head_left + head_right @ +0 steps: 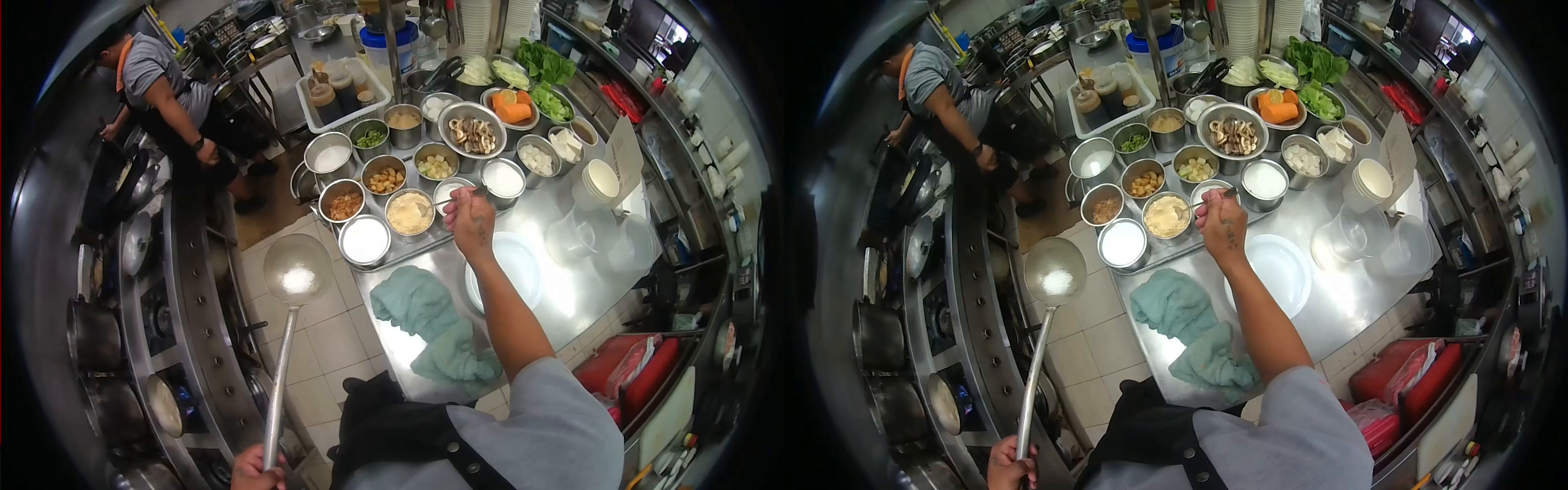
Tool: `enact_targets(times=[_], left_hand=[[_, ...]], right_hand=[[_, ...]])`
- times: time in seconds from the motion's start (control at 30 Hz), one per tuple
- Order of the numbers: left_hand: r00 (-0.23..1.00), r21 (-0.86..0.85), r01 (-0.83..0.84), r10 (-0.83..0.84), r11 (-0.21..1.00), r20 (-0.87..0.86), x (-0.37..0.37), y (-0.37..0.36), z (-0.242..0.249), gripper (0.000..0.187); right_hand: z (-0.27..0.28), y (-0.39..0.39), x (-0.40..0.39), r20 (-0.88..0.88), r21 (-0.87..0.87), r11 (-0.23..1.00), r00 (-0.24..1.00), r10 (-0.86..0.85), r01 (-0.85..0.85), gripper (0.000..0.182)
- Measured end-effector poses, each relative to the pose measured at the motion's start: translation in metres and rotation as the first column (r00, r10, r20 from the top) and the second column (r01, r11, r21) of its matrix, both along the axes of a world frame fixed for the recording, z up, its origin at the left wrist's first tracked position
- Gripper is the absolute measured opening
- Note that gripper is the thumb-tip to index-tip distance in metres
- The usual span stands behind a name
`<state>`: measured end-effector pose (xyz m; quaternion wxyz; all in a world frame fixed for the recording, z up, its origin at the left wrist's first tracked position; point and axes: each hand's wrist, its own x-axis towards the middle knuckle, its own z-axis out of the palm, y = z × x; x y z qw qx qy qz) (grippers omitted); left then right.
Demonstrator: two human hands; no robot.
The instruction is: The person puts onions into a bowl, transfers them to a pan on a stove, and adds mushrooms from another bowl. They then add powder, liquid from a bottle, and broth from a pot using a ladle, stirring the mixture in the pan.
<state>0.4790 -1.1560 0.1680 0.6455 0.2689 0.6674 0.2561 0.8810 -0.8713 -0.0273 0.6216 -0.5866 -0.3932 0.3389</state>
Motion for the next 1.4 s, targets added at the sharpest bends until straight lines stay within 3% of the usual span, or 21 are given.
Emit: enact_targets(times=[0.33, 0.43, 0.57, 0.63, 0.87, 0.93, 1.0, 1.07, 1.1, 1.17, 1.2, 1.23, 1.27, 1.4], left_hand=[[0.997, -0.016, 0.081, -0.081, 0.997, -0.012, 0.018, 0.019, 0.006, 0.031], [0.985, -0.017, 0.169, -0.169, 0.986, -0.041, 0.021, 0.029, 0.006, 0.031], [0.986, -0.012, 0.166, -0.167, 0.986, -0.028, 0.027, 0.039, 0.004, 0.032], [0.974, -0.008, 0.195, -0.194, 0.981, -0.116, 0.025, 0.047, -0.004, 0.018], [0.956, -0.025, 0.27, -0.271, 0.962, -0.111, 0.028, 0.068, 0.0, 0.018], [0.924, -0.076, 0.344, -0.352, 0.936, -0.15, 0.036, 0.079, 0.004, 0.016], [0.917, -0.059, 0.37, -0.374, 0.927, -0.136, 0.044, 0.087, 0.001, 0.016], [0.906, -0.044, 0.405, -0.407, 0.913, -0.12, 0.054, 0.098, 0.001, 0.016], [0.901, -0.061, 0.418, -0.422, 0.907, -0.102, 0.061, 0.104, 0.003, 0.017], [0.883, -0.077, 0.457, -0.462, 0.886, -0.083, 0.073, 0.114, 0.008, 0.019], [0.857, -0.084, 0.507, -0.512, 0.858, -0.056, 0.087, 0.127, 0.011, 0.02], [0.847, -0.092, 0.526, -0.53, 0.846, -0.032, 0.094, 0.132, 0.013, 0.022], [0.835, -0.09, 0.545, -0.549, 0.834, -0.031, 0.101, 0.137, 0.013, 0.022], [0.8, -0.118, 0.598, -0.598, 0.792, 0.043, 0.131, 0.156, 0.013, 0.022]], right_hand=[[-0.02, 0.003, 0.009, -0.308, -0.076, 0.996, 0.948, -0.074, 0.053, 0.034], [-0.012, 0.002, 0.012, -0.276, -0.038, 0.998, 0.959, -0.058, 0.049, 0.034], [-0.012, 0.003, 0.014, -0.197, -0.011, 0.999, 0.98, -0.032, 0.031, 0.033], [-0.012, 0.004, 0.017, -0.242, -0.05, 0.998, 0.969, -0.054, 0.043, 0.032], [0.001, 0.002, 0.026, -0.34, -0.035, 0.996, 0.936, -0.09, 0.083, 0.035], [0.023, -0.003, 0.02, -0.363, 0.12, 0.99, 0.931, -0.025, 0.073, 0.035], [0.046, -0.013, 0.006, -0.284, 0.215, 0.976, 0.955, 0.09, -0.028, 0.03], [0.059, -0.023, -0.006, 0.118, 0.28, 0.94, 0.979, 0.167, -0.194, 0.024], [0.063, -0.025, 0.002, 0.119, 0.282, 0.943, 0.982, 0.148, -0.177, 0.024], [0.072, -0.029, 0.028, 0.527, 0.475, 0.876, 0.824, -0.209, -0.082, 0.021], [0.08, -0.034, 0.072, 0.408, 0.422, 0.893, 0.846, -0.342, 0.157, 0.021], [0.076, -0.033, 0.095, 0.183, 0.353, 0.893, 0.916, -0.358, 0.279, 0.021], [0.082, -0.037, 0.114, 0.225, 0.293, 0.891, 0.88, -0.418, 0.348, 0.022], [0.049, -0.028, 0.156, 0.287, 0.21, 0.906, 0.863, -0.416, 0.367, 0.026]])
